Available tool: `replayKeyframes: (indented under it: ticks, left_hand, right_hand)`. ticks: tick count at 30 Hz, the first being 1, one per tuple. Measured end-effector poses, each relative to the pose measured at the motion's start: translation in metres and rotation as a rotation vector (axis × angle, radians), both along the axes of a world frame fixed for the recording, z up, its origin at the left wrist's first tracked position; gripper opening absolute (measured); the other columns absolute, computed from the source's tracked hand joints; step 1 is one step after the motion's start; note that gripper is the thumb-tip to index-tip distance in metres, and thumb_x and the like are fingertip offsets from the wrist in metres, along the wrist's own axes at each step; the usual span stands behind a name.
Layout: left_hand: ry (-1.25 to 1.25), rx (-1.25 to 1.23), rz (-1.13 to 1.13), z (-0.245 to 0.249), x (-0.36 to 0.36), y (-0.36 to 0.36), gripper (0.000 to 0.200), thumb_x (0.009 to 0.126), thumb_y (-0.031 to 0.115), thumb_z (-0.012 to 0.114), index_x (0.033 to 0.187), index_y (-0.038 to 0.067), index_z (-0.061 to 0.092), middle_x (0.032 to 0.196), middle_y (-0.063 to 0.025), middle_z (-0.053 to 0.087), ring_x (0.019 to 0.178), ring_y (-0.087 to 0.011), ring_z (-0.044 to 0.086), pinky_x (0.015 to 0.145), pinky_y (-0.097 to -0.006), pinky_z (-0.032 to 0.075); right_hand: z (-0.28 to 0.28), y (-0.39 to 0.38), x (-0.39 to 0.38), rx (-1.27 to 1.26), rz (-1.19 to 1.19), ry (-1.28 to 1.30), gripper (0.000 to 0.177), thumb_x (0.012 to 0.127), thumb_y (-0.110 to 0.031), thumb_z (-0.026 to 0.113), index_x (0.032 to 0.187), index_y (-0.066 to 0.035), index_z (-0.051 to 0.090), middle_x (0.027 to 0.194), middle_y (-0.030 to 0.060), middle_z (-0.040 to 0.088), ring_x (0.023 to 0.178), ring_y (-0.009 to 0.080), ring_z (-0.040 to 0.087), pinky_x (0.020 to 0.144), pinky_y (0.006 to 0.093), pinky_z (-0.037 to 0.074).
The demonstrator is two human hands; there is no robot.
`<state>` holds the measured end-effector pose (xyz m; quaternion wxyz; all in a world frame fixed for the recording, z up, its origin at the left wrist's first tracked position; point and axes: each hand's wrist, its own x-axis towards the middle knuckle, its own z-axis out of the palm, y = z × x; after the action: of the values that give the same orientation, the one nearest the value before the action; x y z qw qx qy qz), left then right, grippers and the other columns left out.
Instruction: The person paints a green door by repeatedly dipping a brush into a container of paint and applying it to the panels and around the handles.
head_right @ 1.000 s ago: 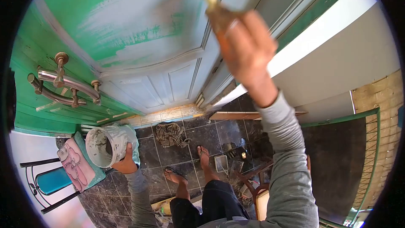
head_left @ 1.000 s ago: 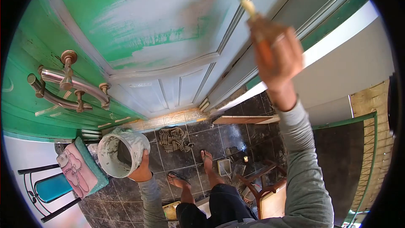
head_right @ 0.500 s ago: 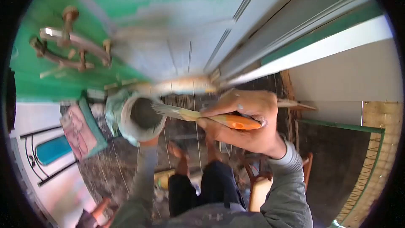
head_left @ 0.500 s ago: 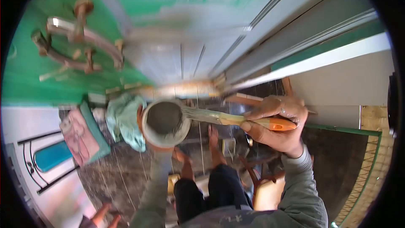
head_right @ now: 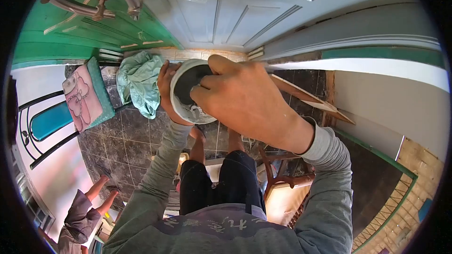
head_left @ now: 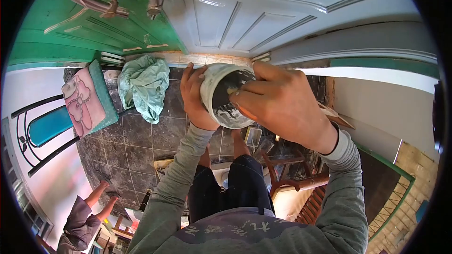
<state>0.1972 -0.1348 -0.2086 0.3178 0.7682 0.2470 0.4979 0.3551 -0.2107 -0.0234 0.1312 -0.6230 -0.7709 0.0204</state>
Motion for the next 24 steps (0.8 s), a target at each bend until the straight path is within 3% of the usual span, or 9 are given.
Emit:
replayKeyframes:
  ticks: [4,7,10,13,16,19,22,24]
  left_hand:
    - [0.018,0.027,0.015,0.001,-0.004,0.002,0.082,0.078,0.031,0.087,0.141,0.006,0.041,0.136,-0.0203,0.059,0.138,-0.0483,0.045,0.113,-0.0585,0.037]
    - [0.03,0.027,0.036,0.001,-0.005,0.003,0.082,0.078,0.031,0.087,0.141,0.006,0.041,0.136,-0.0205,0.059,0.138,-0.0485,0.045,0.113,-0.0587,0.037]
    - [0.038,0.034,0.047,-0.002,-0.002,0.002,0.083,0.078,0.031,0.087,0.141,0.006,0.04,0.136,-0.0207,0.059,0.137,-0.0487,0.045,0.113,-0.0591,0.037]
    - [0.048,0.043,0.039,-0.002,0.001,0.001,0.084,0.077,0.031,0.088,0.141,0.007,0.04,0.135,-0.021,0.059,0.136,-0.0489,0.046,0.113,-0.0593,0.037]
    - [0.035,0.038,0.023,-0.001,0.003,0.001,0.084,0.075,0.03,0.088,0.141,0.007,0.04,0.135,-0.0208,0.059,0.136,-0.0486,0.046,0.113,-0.0588,0.037]
    - [0.086,0.042,0.042,-0.005,0.001,-0.001,0.085,0.074,0.029,0.089,0.141,0.006,0.041,0.136,-0.0198,0.058,0.137,-0.0478,0.045,0.113,-0.0583,0.038]
    - [0.109,0.048,0.08,-0.005,0.003,-0.001,0.082,0.071,0.029,0.09,0.137,0.004,0.048,0.134,-0.0182,0.059,0.137,-0.047,0.045,0.114,-0.0577,0.037]
    - [0.13,0.029,0.1,0.005,0.003,-0.002,0.08,0.069,0.03,0.091,0.134,0.003,0.052,0.132,-0.0171,0.059,0.136,-0.0466,0.045,0.115,-0.0572,0.037]
  right_hand:
    - [0.009,0.002,0.007,-0.052,0.014,0.171,0.007,0.072,-0.014,0.072,0.073,-0.012,0.065,0.07,-0.0015,0.064,0.078,0.0178,0.062,0.058,0.0339,0.055]
    - [0.019,-0.001,0.017,0.007,-0.09,0.383,0.021,0.067,-0.013,0.087,0.085,-0.012,0.076,0.071,-0.0007,0.067,0.065,0.0199,0.056,0.053,0.0341,0.047]
    - [0.001,-0.001,0.017,0.103,-0.107,0.303,0.016,0.071,-0.012,0.086,0.085,-0.011,0.077,0.072,0.0015,0.07,0.061,0.0205,0.054,0.053,0.0339,0.044]
    - [-0.011,-0.004,0.005,0.012,-0.049,0.107,0.016,0.07,-0.014,0.081,0.084,-0.011,0.074,0.073,-0.0013,0.071,0.063,0.0211,0.058,0.052,0.0363,0.047]
    - [0.002,-0.01,0.013,-0.009,-0.08,0.36,0.018,0.069,-0.012,0.082,0.086,-0.009,0.075,0.081,0.0002,0.074,0.063,0.0196,0.058,0.054,0.0347,0.048]
    - [0.029,-0.027,0.034,-0.043,-0.264,0.492,0.016,0.075,-0.009,0.083,0.09,-0.006,0.076,0.087,0.0034,0.075,0.068,0.0144,0.062,0.062,0.0293,0.051]
    - [0.022,-0.052,0.034,-0.019,-0.656,1.096,0.015,0.081,-0.008,0.083,0.092,-0.002,0.076,0.089,0.0067,0.075,0.077,0.0104,0.065,0.071,0.0254,0.052]
    - [0.014,-0.066,0.033,0.012,-0.787,1.321,0.015,0.084,-0.007,0.082,0.092,0.002,0.073,0.09,0.0068,0.074,0.085,0.0096,0.067,0.077,0.0247,0.053]
